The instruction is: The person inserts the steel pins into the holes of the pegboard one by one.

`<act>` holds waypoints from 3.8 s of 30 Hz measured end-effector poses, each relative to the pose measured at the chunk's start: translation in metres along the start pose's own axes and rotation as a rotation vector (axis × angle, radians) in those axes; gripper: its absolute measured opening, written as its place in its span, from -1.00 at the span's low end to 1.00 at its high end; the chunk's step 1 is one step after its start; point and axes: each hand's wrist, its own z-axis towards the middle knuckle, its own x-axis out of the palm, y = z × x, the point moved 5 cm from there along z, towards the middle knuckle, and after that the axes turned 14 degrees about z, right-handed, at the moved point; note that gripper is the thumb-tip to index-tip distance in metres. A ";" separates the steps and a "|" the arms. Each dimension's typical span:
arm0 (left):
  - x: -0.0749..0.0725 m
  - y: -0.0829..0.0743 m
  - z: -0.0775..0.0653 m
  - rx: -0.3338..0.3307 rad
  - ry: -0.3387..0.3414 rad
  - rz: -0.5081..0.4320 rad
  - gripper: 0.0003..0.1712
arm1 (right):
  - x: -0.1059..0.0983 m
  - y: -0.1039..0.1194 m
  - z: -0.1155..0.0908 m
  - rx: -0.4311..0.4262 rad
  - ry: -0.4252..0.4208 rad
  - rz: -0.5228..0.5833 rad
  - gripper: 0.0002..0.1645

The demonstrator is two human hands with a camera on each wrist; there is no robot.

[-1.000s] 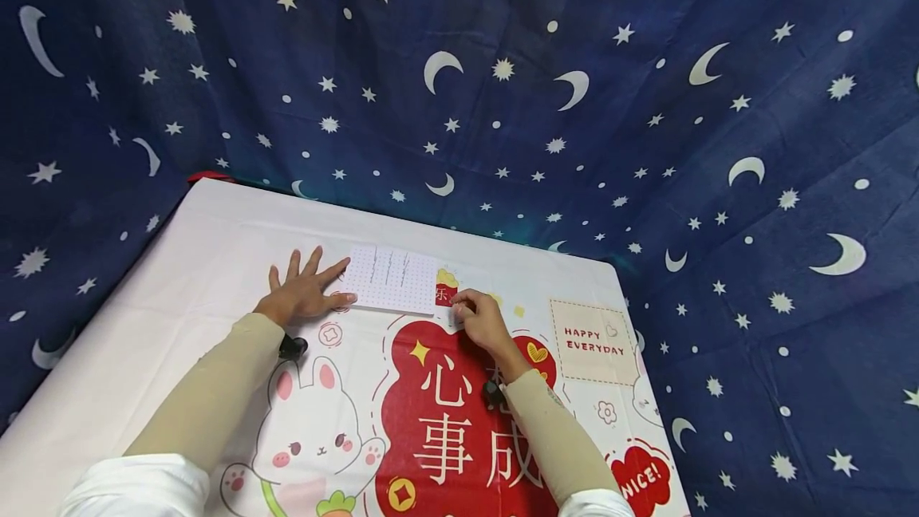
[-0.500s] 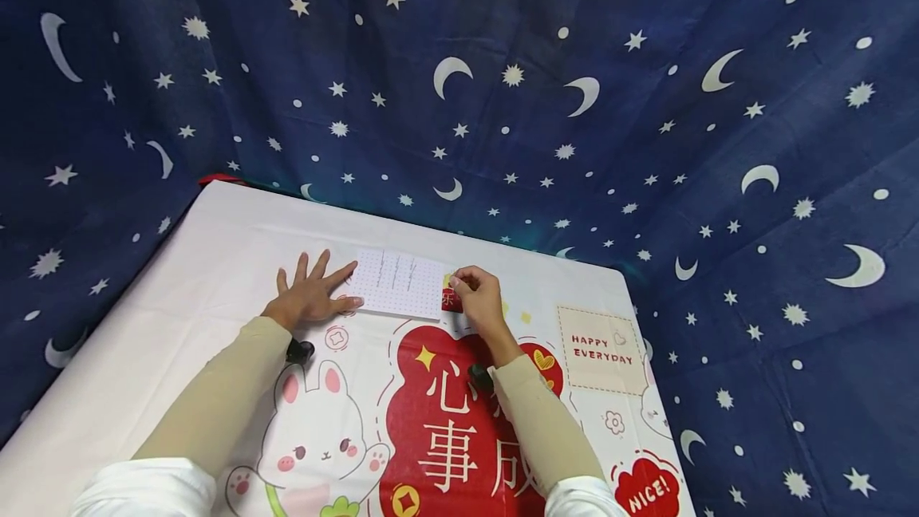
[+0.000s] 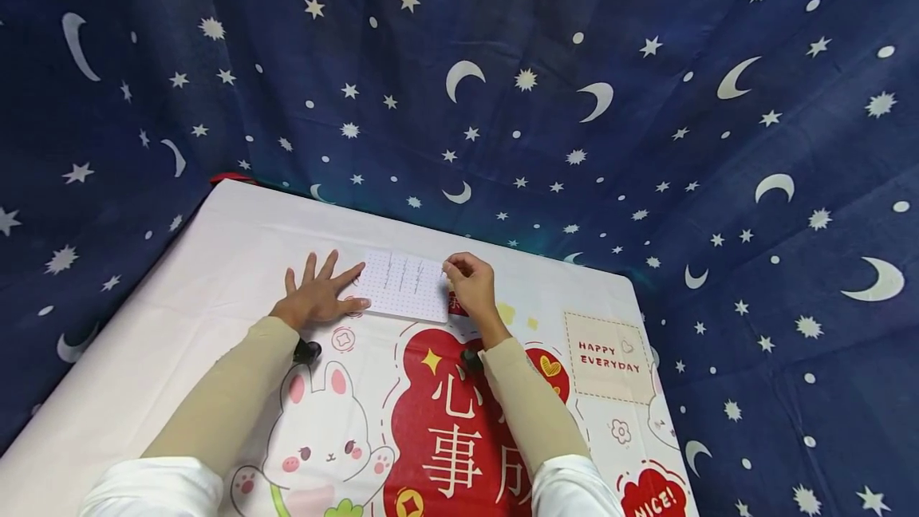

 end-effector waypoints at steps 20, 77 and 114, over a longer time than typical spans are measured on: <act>0.002 0.003 0.005 0.013 0.019 -0.018 0.08 | 0.015 -0.027 0.011 0.061 0.006 -0.126 -0.93; 0.001 0.000 0.004 0.005 0.016 0.002 0.05 | 0.020 -0.043 0.009 0.059 0.073 -0.293 -0.92; 0.001 0.001 0.003 0.009 0.020 -0.012 0.04 | 0.025 -0.043 0.006 0.115 0.034 -0.206 -0.88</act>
